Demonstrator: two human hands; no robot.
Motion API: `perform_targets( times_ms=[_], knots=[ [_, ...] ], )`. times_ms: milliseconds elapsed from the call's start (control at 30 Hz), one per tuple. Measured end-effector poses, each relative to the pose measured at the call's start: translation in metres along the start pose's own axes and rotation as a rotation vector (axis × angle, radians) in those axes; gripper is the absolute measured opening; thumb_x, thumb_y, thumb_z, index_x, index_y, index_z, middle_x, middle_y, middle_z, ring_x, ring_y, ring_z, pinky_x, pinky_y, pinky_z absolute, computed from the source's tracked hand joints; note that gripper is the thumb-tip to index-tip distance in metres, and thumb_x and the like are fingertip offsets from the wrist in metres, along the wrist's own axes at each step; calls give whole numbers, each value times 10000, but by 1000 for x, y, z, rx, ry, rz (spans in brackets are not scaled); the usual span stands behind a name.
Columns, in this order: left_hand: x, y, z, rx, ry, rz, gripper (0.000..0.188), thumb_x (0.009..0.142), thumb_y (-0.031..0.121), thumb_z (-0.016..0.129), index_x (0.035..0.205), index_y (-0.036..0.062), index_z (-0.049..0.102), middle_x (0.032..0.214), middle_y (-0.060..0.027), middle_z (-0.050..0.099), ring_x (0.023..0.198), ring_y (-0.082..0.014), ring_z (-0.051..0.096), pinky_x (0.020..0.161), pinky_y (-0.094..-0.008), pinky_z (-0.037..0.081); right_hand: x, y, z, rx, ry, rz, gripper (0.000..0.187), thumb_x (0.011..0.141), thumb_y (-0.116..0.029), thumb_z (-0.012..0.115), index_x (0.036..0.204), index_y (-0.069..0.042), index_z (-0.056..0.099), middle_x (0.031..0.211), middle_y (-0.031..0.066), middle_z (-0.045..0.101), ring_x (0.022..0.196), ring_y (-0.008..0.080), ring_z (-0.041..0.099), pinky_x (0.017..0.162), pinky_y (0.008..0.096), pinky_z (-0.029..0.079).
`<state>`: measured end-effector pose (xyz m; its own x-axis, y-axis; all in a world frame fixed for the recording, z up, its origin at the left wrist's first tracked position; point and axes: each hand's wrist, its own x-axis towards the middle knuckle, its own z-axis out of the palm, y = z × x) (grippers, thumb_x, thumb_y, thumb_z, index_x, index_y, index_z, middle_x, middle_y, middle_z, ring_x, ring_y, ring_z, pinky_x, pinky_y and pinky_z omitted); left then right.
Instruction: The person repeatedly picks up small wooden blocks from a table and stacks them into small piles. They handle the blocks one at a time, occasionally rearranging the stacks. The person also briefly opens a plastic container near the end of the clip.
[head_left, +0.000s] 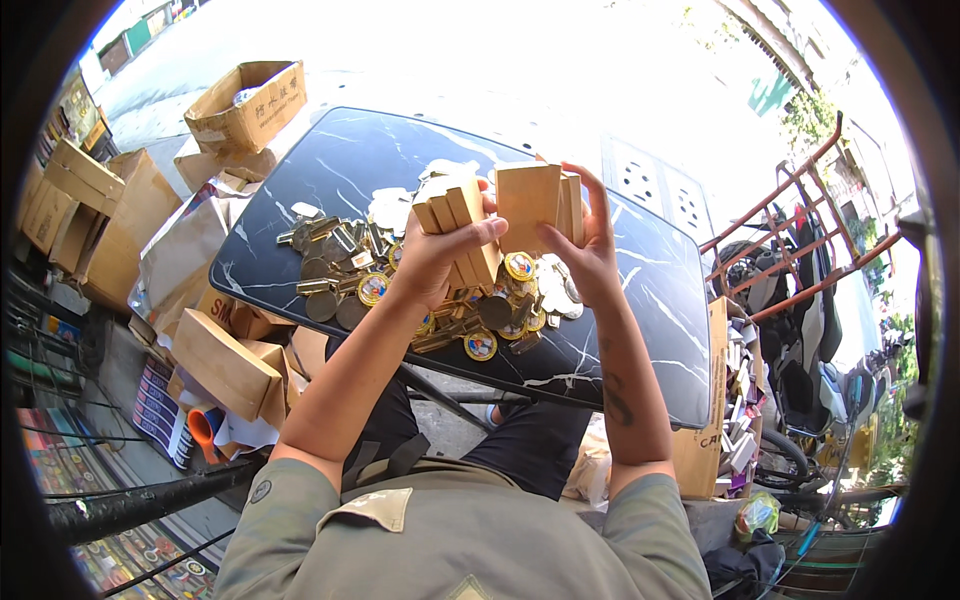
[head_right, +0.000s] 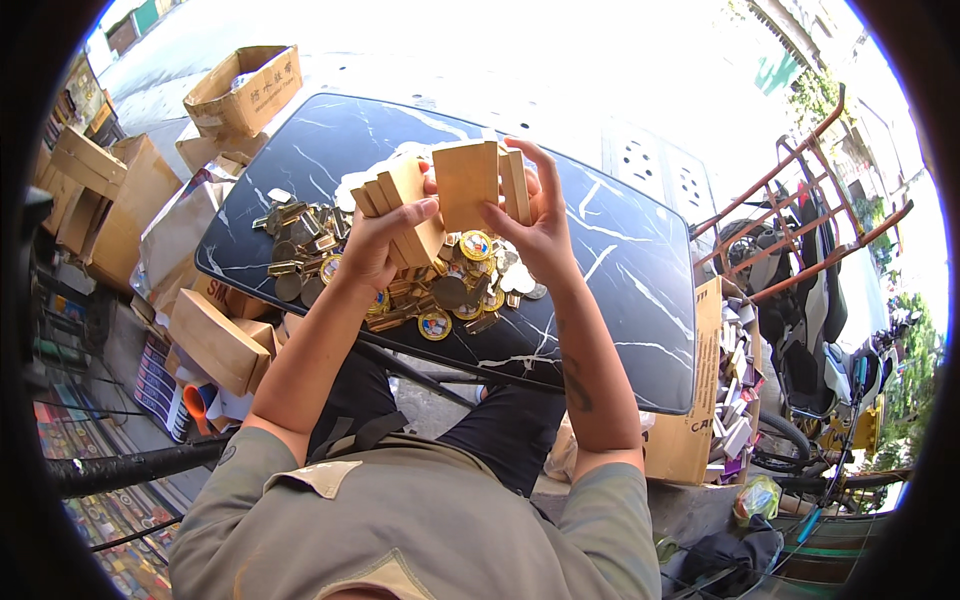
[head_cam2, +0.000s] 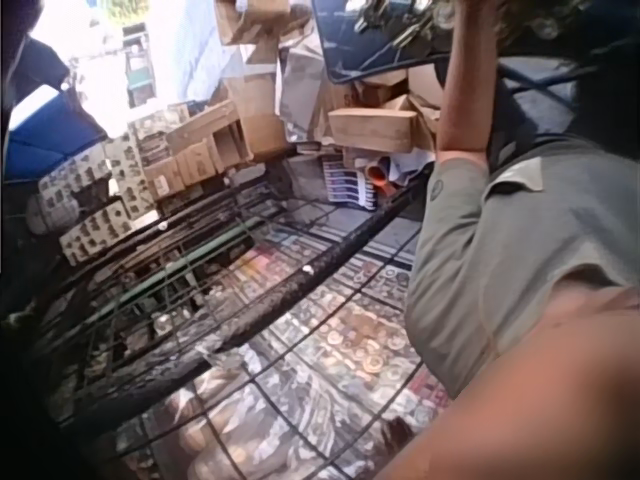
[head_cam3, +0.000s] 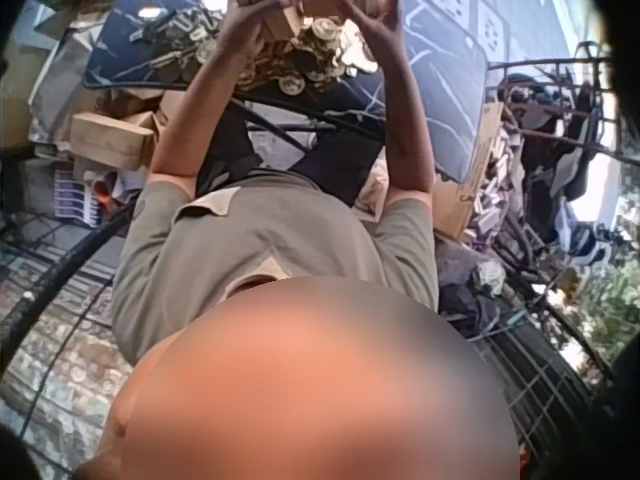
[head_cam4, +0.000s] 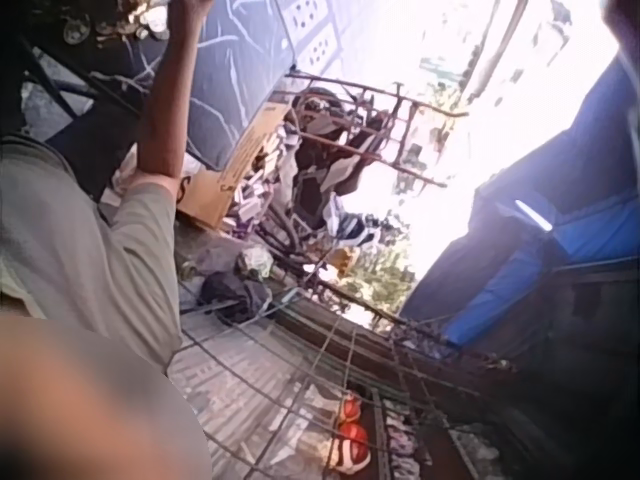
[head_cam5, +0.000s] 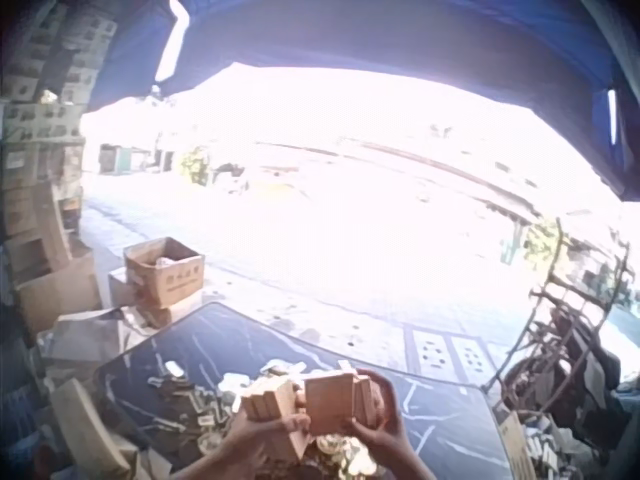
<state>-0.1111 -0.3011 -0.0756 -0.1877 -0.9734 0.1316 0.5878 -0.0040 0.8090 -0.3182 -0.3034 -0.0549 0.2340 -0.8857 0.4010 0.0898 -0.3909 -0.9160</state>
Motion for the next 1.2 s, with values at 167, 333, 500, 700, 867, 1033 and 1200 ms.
perform_targets(
  times_ms=[167, 333, 500, 700, 867, 1033, 1200],
  knots=[
    [-3, -1, 2, 39, -2, 7, 655, 751, 105, 803, 1329, 39, 502, 1112, -63, 617, 1030, -179, 641, 886, -362, 558, 0, 1, -1, -26, -31, 63, 723, 887, -24, 696, 1493, -184, 335, 1348, 169, 552, 1212, 237, 585, 964, 389, 531],
    [-1, -6, -1, 66, -95, 64, 650, 757, 83, 780, 1338, 29, 496, 1113, -58, 609, 1061, -180, 624, 936, -355, 528, -3, 2, 6, -651, -23, -101, 689, 923, -112, 687, 1505, -204, 330, 1317, 146, 539, 1255, 224, 520, 1032, 415, 451],
    [0, -11, -6, 1, -49, 11, 615, 788, 84, 743, 1349, 35, 497, 1139, -52, 629, 1096, -176, 625, 968, -355, 511, -9, 3, 22, 120, -116, 85, 614, 979, -117, 588, 1501, -231, 284, 1335, 117, 531, 1284, 215, 496, 1040, 422, 436],
    [-1, -10, -5, 85, -148, 181, 636, 747, 64, 741, 1325, 50, 476, 1113, -55, 579, 1087, -170, 590, 990, -337, 481, -13, -5, 29, 386, -74, 252, 594, 1003, -207, 576, 1493, -258, 244, 1384, 108, 486, 1280, 204, 493, 1042, 410, 435],
    [1, -7, -3, 144, -323, 327, 638, 749, 38, 705, 1329, 45, 440, 1142, -77, 559, 1135, -188, 566, 1019, -360, 469, -12, -12, 27, 39, -97, 327, 735, 960, -423, 668, 1483, -175, 215, 1358, 128, 488, 1297, 215, 490, 962, 346, 496],
    [4, -8, 2, -32, -113, 195, 590, 804, 53, 638, 1348, 47, 409, 1185, -94, 565, 1219, -239, 556, 1079, -420, 454, -9, -19, 19, 40, -176, 385, 734, 954, -486, 662, 1457, -158, 242, 1275, 117, 504, 1128, 152, 540, 786, 295, 514],
    [4, -9, 13, -16, -187, 311, 590, 796, 75, 645, 1326, 56, 385, 1135, -103, 551, 1196, -260, 554, 1084, -456, 447, -12, -22, 11, 164, -199, 487, 722, 986, -519, 595, 1485, -148, 228, 1261, 120, 505, 1098, 118, 547, 743, 293, 519]
  ],
)
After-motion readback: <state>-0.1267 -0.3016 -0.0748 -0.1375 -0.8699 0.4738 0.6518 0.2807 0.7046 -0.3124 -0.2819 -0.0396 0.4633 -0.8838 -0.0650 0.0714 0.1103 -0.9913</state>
